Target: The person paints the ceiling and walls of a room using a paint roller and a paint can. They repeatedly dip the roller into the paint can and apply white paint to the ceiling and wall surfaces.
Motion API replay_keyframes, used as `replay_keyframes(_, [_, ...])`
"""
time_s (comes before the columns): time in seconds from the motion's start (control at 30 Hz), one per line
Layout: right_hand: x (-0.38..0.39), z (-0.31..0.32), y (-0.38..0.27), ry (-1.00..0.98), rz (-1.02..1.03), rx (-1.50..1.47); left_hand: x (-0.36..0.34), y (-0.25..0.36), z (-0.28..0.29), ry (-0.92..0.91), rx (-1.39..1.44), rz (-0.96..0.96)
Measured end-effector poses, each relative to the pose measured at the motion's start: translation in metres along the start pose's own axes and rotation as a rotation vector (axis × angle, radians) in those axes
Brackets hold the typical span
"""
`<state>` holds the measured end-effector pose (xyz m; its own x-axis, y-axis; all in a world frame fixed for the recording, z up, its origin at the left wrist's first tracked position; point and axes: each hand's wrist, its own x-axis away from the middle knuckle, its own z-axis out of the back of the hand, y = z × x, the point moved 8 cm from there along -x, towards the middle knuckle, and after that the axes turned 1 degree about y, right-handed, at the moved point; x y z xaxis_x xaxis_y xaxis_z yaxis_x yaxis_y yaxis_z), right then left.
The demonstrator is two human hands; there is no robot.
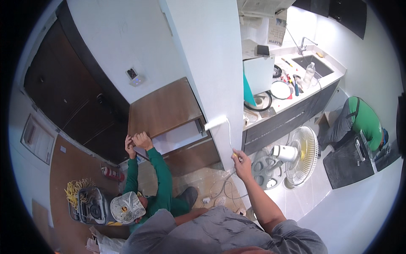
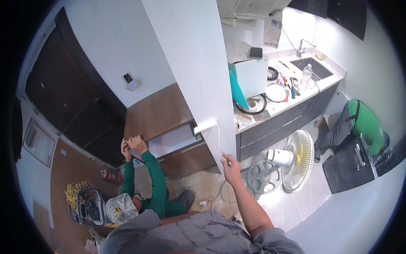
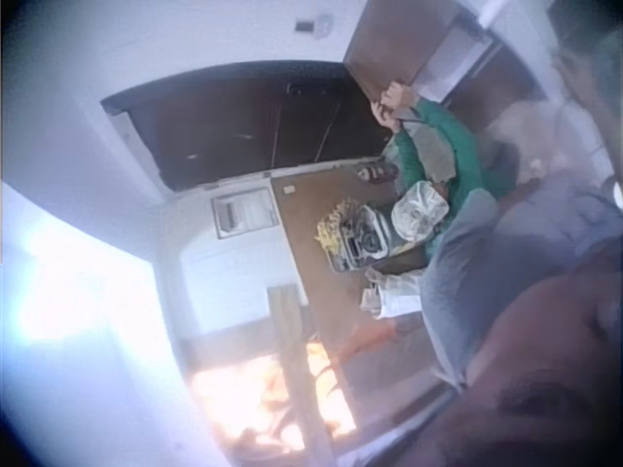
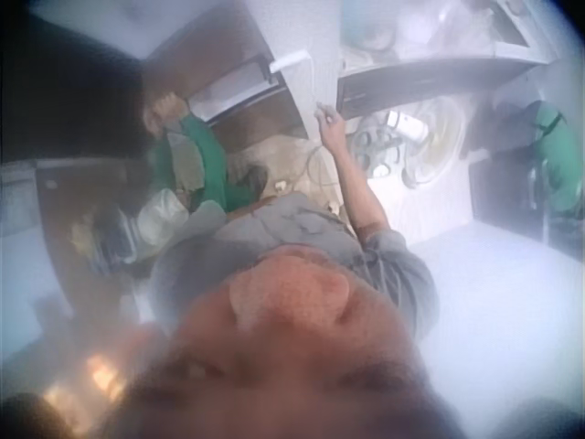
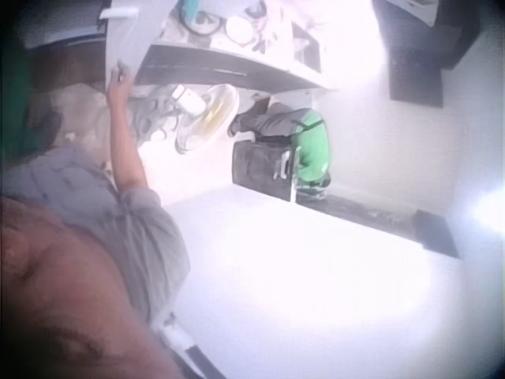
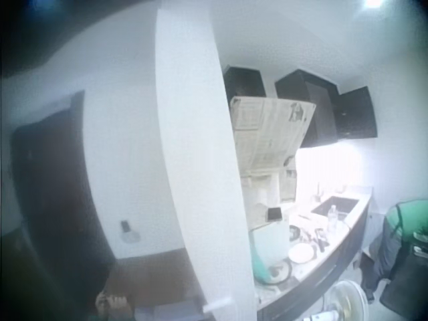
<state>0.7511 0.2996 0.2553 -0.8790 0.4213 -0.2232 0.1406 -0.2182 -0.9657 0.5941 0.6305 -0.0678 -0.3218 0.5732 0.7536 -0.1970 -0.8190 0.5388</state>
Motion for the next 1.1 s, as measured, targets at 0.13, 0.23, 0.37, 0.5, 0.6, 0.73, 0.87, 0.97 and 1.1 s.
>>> replay_keyframes(0.13, [0.004, -0.001, 0.01, -0.018, -0.136, -0.151, -0.001, -0.002, 0.013, 0.046, 0.048, 0.013])
replay_keyframes(0.23, [-0.013, -0.006, -0.017, -0.049, -0.165, -0.302, -0.004, -0.004, 0.053, 0.158, 0.152, 0.016])
replay_keyframes(0.37, [-0.04, 0.002, -0.065, -0.049, -0.096, -0.326, -0.012, 0.004, 0.169, 0.494, 0.535, -0.064])
replay_keyframes(0.5, [-0.083, 0.025, -0.117, 0.009, 0.023, -0.31, -0.042, 0.036, 0.309, 0.723, 1.392, -0.49])
replay_keyframes(0.6, [-0.108, 0.004, -0.193, -0.055, 0.176, -0.255, -0.029, 0.029, 0.366, 0.742, 1.988, -0.882])
replay_keyframes(0.73, [-0.139, 0.006, -0.304, -0.022, 0.381, -0.186, -0.051, 0.041, 0.394, 0.639, 2.369, -1.166])
replay_keyframes(0.87, [-0.158, 0.007, -0.41, 0.035, 0.491, -0.1, -0.074, 0.047, 0.384, 0.574, 2.532, -1.241])
replay_keyframes(0.97, [-0.172, 0.01, -0.476, 0.097, 0.57, -0.043, -0.085, 0.058, 0.38, 0.541, 2.573, -1.262])
replay_keyframes(1.1, [-0.203, 0.005, -0.549, 0.183, 0.732, -0.029, -0.089, 0.062, 0.376, 0.49, 2.621, -1.329])
